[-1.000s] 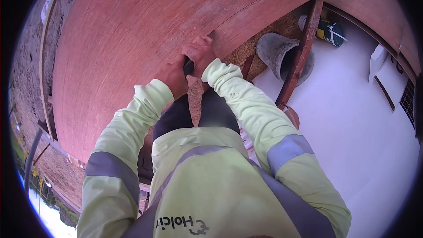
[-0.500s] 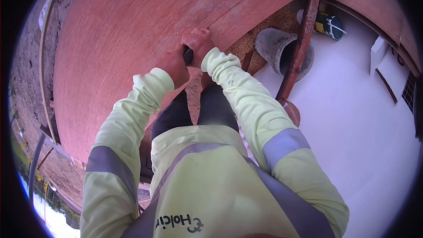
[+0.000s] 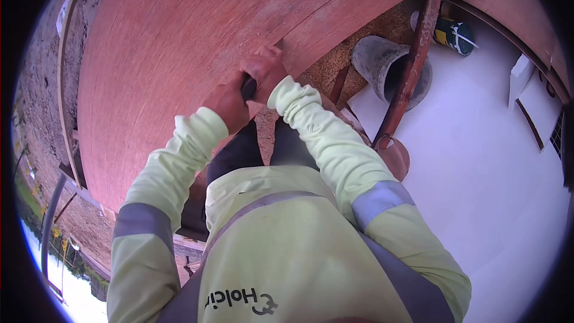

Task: The person uses a hand saw to cut a curved line into a piece of plywood. They hold the wood steady with one hand while sawing with the other, periodically stopping to rotate or reposition the board.

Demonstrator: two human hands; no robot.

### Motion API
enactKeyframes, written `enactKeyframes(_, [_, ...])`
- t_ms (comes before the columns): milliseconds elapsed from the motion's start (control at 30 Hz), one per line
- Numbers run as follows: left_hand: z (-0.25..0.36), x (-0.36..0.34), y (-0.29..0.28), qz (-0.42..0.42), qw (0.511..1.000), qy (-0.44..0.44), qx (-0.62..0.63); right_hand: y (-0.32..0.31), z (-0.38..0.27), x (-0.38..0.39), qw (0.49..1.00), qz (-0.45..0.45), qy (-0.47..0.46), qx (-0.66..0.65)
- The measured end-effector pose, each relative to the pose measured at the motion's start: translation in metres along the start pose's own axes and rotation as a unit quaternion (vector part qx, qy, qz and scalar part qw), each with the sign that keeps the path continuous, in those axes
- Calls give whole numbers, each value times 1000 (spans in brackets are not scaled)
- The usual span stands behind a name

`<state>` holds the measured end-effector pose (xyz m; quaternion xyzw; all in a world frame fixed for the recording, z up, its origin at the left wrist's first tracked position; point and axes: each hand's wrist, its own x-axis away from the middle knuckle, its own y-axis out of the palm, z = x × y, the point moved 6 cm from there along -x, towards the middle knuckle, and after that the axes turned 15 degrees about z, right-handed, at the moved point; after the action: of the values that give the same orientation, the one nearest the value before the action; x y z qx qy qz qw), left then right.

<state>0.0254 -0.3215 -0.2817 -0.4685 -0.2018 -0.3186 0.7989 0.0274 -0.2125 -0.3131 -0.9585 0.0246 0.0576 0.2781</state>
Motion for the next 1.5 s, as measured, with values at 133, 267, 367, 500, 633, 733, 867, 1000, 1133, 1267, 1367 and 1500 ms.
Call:
enactKeyframes(133, [12, -28, 10, 77, 993, 57, 75, 6, 31, 3, 1000, -14, -21, 1])
enactKeyframes(267, [-9, 110, -55, -28, 998, -34, 37, -2, -115, 27, 997, -14, -60, -46])
enactKeyframes(367, [-18, 160, -78, -24, 998, -28, -50, 9, -170, 47, 997, 0, -59, -51])
enactKeyframes(500, [-12, 50, -24, -18, 1000, -14, -7, 10, -51, 17, 1000, 3, -21, -11])
enactKeyframes(633, [9, -27, 13, 26, 999, 15, 16, -5, 32, -16, 1000, -29, -6, -10])
enactKeyframes(733, [-4, 35, -23, 35, 999, 17, 34, 8, -32, 5, 997, 9, -55, -45])
enactKeyframes(867, [-24, 166, -83, -24, 999, -23, 11, 14, -166, 48, 997, -31, -48, -55])
enactKeyframes(1000, [-14, 107, -58, 0, 999, -14, 51, 13, -110, 31, 998, 0, -24, -61])
enactKeyframes(1133, [9, -49, 20, 40, 998, 37, 17, -2, 52, -24, 1000, -16, -19, 4])
enactKeyframes(1267, [-10, 29, -19, 35, 998, 41, 32, 17, -25, 6, 999, -37, -29, 5])
enactKeyframes(1367, [-24, 145, -75, 0, 1000, -20, 1, 16, -147, 39, 997, -33, -48, -44])
enactKeyframes(1500, [-24, 155, -81, -4, 999, -42, 29, 18, -159, 43, 996, -7, -56, -70])
